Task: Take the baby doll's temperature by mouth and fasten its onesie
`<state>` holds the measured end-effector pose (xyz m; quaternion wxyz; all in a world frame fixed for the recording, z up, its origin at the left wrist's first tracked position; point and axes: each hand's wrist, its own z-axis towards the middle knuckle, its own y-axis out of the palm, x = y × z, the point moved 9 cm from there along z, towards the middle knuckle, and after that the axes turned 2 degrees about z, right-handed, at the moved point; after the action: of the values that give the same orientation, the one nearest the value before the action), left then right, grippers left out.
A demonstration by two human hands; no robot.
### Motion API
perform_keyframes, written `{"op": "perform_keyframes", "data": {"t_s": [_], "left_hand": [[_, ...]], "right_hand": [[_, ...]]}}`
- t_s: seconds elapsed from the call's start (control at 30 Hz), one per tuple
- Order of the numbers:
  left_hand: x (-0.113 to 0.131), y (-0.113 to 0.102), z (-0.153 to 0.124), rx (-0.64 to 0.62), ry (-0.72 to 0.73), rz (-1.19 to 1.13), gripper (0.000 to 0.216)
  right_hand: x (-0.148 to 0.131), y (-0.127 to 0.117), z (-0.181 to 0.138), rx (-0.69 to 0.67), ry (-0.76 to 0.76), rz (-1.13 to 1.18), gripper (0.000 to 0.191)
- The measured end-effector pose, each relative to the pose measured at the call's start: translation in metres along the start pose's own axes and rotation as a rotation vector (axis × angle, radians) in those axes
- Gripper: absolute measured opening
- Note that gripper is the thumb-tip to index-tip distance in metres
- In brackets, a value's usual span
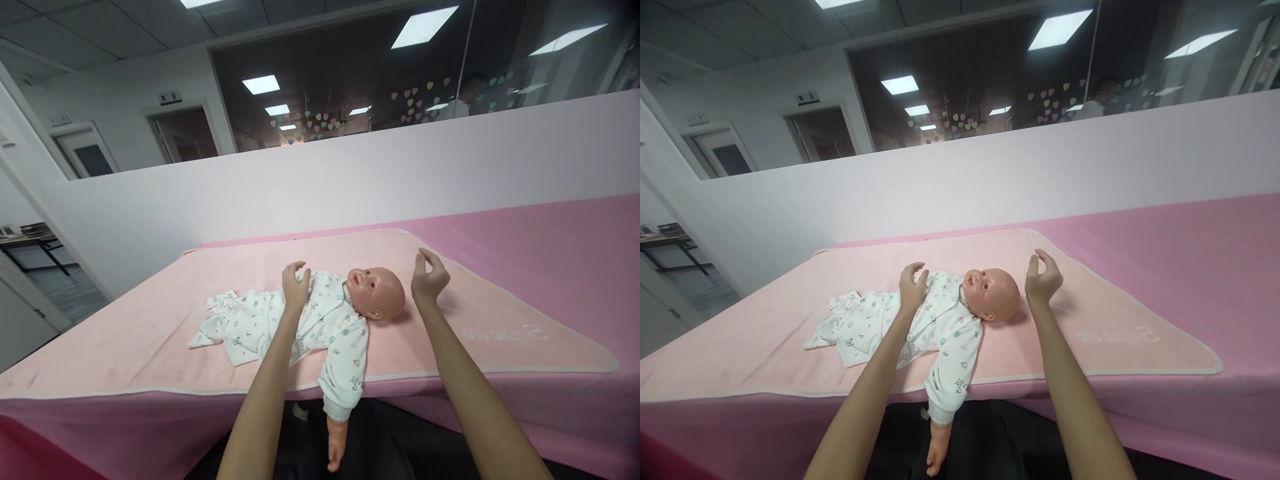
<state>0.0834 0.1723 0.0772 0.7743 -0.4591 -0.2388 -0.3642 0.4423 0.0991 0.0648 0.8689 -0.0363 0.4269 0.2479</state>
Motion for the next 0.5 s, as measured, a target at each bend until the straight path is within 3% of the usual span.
{"op": "perform_keyframes", "data": {"t_s": [0.07,0.13,0.23,0.3,0.37,0.5], "left_hand": [[0.007,-0.003,-0.01,-0.043,0.026,-0.287,0.041],[0.017,0.001,-0.022,-0.172,0.053,-0.431,0.043],[0.041,0.021,-0.048,-0.467,0.135,-0.375,0.032],[0.052,0.031,-0.059,-0.566,0.176,-0.294,0.029],[0.051,0.032,-0.059,-0.527,0.113,-0.322,0.025],[0.014,0.017,-0.039,-0.27,-0.228,-0.729,0.02]], "right_hand": [[-0.007,-0.012,0.0,0.122,-0.066,-0.035,0.035],[-0.013,-0.015,-0.001,0.148,-0.105,-0.063,0.032],[-0.02,-0.016,-0.003,0.157,-0.129,-0.073,0.029],[-0.022,-0.018,-0.004,0.174,-0.122,-0.065,0.027],[-0.024,-0.021,-0.005,0.194,-0.117,-0.049,0.025],[-0.049,-0.032,-0.009,0.235,-0.162,0.011,0.023]]}}
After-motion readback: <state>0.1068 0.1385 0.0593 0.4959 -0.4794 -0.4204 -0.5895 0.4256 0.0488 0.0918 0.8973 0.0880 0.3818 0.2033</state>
